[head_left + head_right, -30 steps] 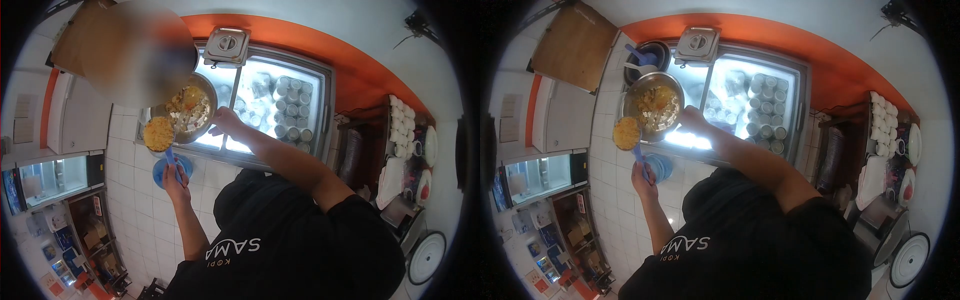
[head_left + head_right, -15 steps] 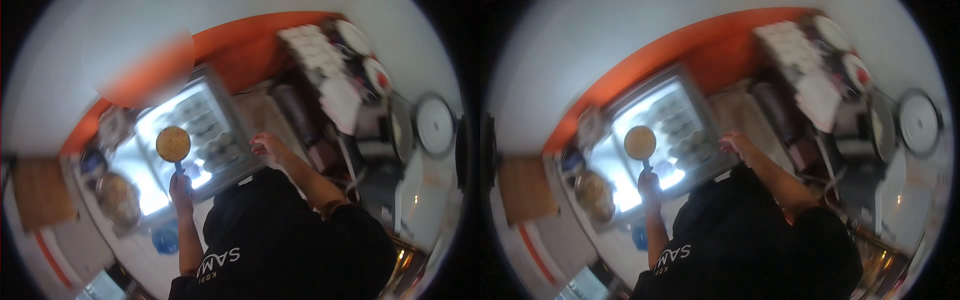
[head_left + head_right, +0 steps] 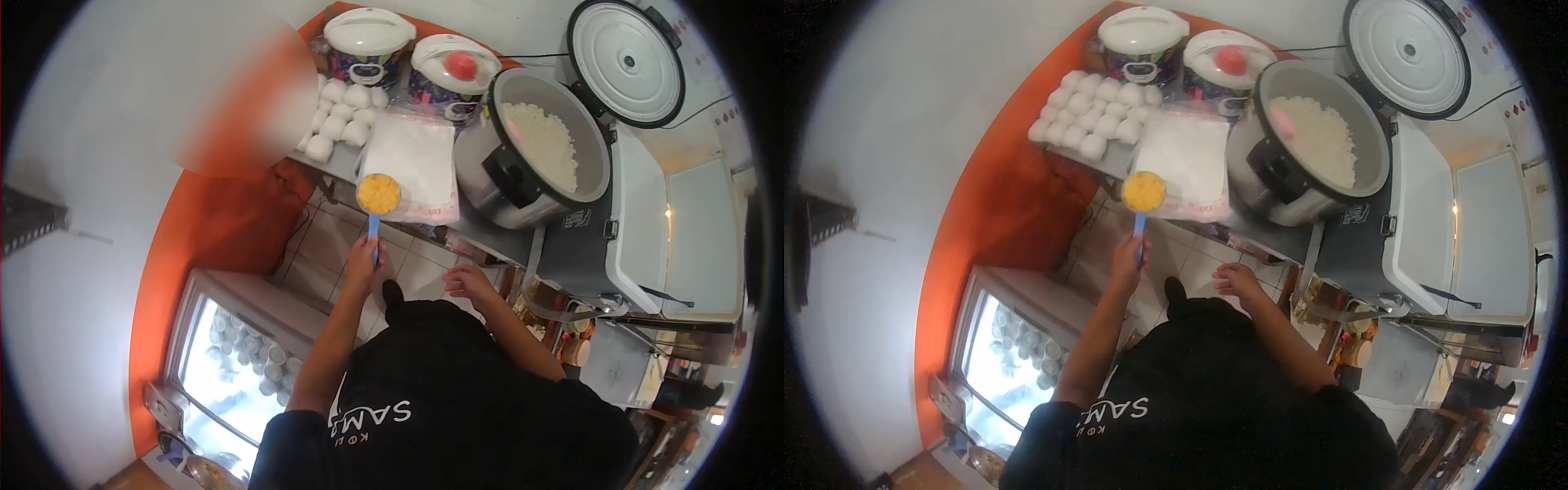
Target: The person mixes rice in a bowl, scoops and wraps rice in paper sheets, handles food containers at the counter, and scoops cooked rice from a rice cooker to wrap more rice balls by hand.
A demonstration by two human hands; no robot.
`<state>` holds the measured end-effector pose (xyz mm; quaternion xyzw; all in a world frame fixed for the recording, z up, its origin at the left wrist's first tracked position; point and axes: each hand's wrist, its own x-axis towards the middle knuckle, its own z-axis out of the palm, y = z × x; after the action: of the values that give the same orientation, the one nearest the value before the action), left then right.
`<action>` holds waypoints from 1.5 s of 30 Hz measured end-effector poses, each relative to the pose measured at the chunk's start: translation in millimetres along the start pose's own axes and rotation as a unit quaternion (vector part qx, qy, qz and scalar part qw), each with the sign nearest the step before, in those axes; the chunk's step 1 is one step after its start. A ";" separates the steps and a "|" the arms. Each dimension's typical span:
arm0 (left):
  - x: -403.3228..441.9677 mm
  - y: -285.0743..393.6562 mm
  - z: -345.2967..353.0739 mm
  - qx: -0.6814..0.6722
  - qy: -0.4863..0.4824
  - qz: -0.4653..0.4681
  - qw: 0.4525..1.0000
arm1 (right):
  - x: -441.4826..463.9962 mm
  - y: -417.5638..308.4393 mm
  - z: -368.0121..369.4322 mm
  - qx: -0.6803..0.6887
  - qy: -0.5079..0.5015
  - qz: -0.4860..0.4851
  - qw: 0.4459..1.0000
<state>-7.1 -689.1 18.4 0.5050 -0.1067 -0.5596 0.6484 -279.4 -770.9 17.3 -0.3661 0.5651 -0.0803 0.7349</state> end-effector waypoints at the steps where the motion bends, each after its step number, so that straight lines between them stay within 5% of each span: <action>1: 29.1 0.2 14.4 0.015 0.008 -0.007 1.000 | 1.5 -5.0 -14.5 0.007 0.028 0.003 1.000; 3: 92.4 -10.2 36.3 0.025 0.013 -0.014 1.000 | -0.3 -11.5 -38.5 0.020 0.041 0.001 0.999; 5: 149.0 -25.2 49.1 0.250 0.107 0.086 0.958 | -2.2 -15.5 -55.3 0.041 0.053 -0.003 0.998; 6: 154.2 -22.8 60.2 0.252 0.104 0.085 0.958 | -2.2 -14.7 -61.1 0.043 0.054 -0.003 0.998; 8: 159.6 -12.5 85.3 0.579 0.230 0.287 0.728 | -0.6 -14.1 -70.7 0.061 0.083 -0.006 0.995; 9: 164.1 -11.4 86.4 0.671 0.194 0.236 0.675 | -0.3 -12.3 -75.2 0.065 0.085 -0.007 0.994; 12: 159.2 -22.0 88.8 0.724 0.100 0.252 0.634 | 0.1 -5.2 -82.6 0.107 0.072 -0.011 0.992; 20: 125.8 9.2 87.1 0.600 0.136 0.359 0.702 | 26.0 1.7 -86.8 0.090 0.038 -0.002 0.995; 22: 98.3 23.3 75.8 0.512 0.196 0.377 0.747 | 35.2 -1.4 -80.6 0.070 0.020 0.000 0.997; 25: 30.4 33.3 27.3 0.453 0.302 0.422 0.725 | 58.0 -11.6 -61.5 0.026 -0.037 0.009 0.999; 28: -62.1 36.7 -41.8 0.400 0.495 0.368 0.678 | 76.6 -8.0 -41.6 -0.002 -0.118 -0.008 0.993; 30: -135.1 35.8 -94.5 0.415 0.621 0.334 0.575 | 94.3 -9.1 -20.9 -0.045 -0.131 0.096 0.986; 32: -215.3 31.9 -146.7 0.372 0.744 0.202 0.518 | 109.0 -10.2 -3.5 -0.125 -0.180 0.126 0.967; 34: -304.3 26.2 -193.7 0.336 0.816 0.178 0.436 | 106.1 -20.3 28.6 -0.169 -0.218 0.123 0.953; 35: -347.2 10.3 -231.5 0.427 0.840 0.162 0.293 | 100.8 -20.2 41.5 -0.184 -0.226 0.113 0.950; 36: -389.4 34.1 -215.2 0.300 0.866 0.148 0.371 | 100.8 -21.0 48.9 -0.191 -0.232 0.114 0.947; 38: -458.8 -2.4 -265.8 0.375 0.898 0.087 0.214 | 114.2 -20.8 63.4 -0.149 -0.250 0.113 0.950; 39: -484.1 -6.9 -275.4 0.379 0.908 0.016 0.178 | 115.4 -21.6 72.0 -0.149 -0.252 0.112 0.950; 43: -564.2 -45.5 -341.2 0.313 0.918 -0.089 0.227 | 103.9 -31.7 105.0 -0.195 -0.228 0.059 0.952; 45: -592.5 -83.9 -397.0 0.428 0.857 -0.228 0.176 | 102.2 -27.2 104.2 -0.198 -0.228 0.038 0.953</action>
<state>12.4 28.8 20.9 0.8701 0.4122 0.2322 -0.1385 -143.1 -798.2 -34.8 -0.4916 0.4006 0.1467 0.7592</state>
